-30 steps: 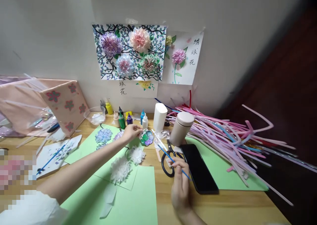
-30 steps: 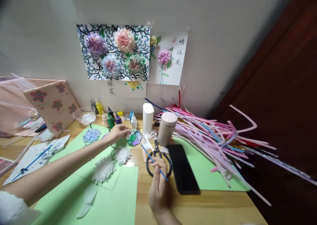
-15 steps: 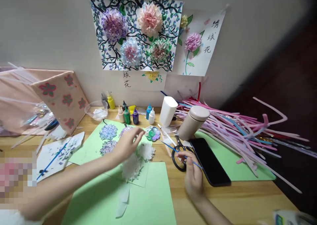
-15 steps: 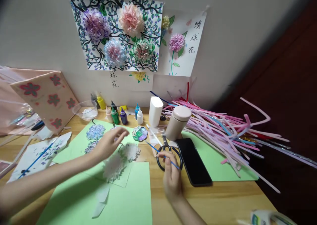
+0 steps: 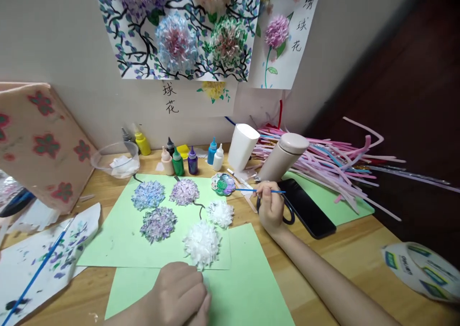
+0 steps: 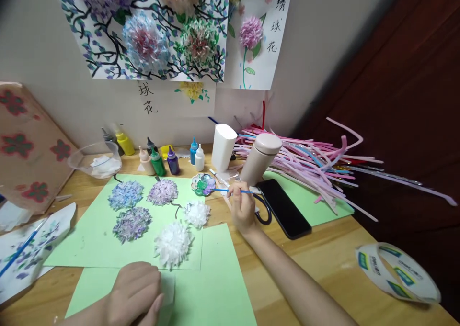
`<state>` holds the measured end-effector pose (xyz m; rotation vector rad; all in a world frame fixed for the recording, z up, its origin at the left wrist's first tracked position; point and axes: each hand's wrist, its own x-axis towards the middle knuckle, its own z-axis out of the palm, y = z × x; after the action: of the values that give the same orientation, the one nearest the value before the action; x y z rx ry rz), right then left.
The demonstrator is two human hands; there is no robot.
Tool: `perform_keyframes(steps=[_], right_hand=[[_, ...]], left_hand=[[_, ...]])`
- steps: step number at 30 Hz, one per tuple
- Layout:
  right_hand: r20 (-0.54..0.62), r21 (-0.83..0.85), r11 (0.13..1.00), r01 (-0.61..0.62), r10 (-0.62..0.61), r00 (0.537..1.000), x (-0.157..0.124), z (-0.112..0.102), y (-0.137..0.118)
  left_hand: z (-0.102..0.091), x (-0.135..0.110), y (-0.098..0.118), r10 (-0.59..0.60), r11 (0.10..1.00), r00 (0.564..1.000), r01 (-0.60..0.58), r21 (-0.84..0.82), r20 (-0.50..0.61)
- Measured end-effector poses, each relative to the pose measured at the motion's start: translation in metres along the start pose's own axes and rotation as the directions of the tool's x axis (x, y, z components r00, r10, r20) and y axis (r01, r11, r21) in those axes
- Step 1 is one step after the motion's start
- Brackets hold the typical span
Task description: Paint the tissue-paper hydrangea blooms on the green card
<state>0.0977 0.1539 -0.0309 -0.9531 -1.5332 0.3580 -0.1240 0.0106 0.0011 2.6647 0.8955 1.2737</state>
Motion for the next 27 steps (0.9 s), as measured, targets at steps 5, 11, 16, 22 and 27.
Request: perform_keyframes(steps=[5, 11, 16, 22, 27], right_hand=[[0.124, -0.07, 0.996, 0.046, -0.037, 0.992, -0.001, -0.003, -0.003], [0.104, -0.031, 0.999, 0.045, -0.041, 0.994, 0.0, -0.004, -0.004], [0.037, 0.041, 0.996, 0.073, -0.075, 0.997, -0.002, -0.006, -0.005], [0.061, 0.259, 0.94, -0.223, 0.214, 0.975, -0.013, -0.004, -0.022], [0.157, 0.341, 0.825, -0.451, 0.423, 0.892, -0.016, 0.003, -0.03]], left_hand=[[0.011, -0.007, -0.009, -0.1, 0.985, 0.995, 0.099, -0.142, 0.001], [0.018, -0.014, -0.015, -0.173, 0.965, 0.985, 0.165, -0.203, -0.021], [0.005, -0.003, -0.013, -0.323, 0.905, 0.941, 0.338, -0.258, 0.101], [0.006, -0.003, -0.014, -0.373, 0.869, 0.92, 0.391, -0.305, 0.117], [0.007, -0.004, -0.013, -0.342, 0.865, 0.929, 0.37, -0.34, 0.141]])
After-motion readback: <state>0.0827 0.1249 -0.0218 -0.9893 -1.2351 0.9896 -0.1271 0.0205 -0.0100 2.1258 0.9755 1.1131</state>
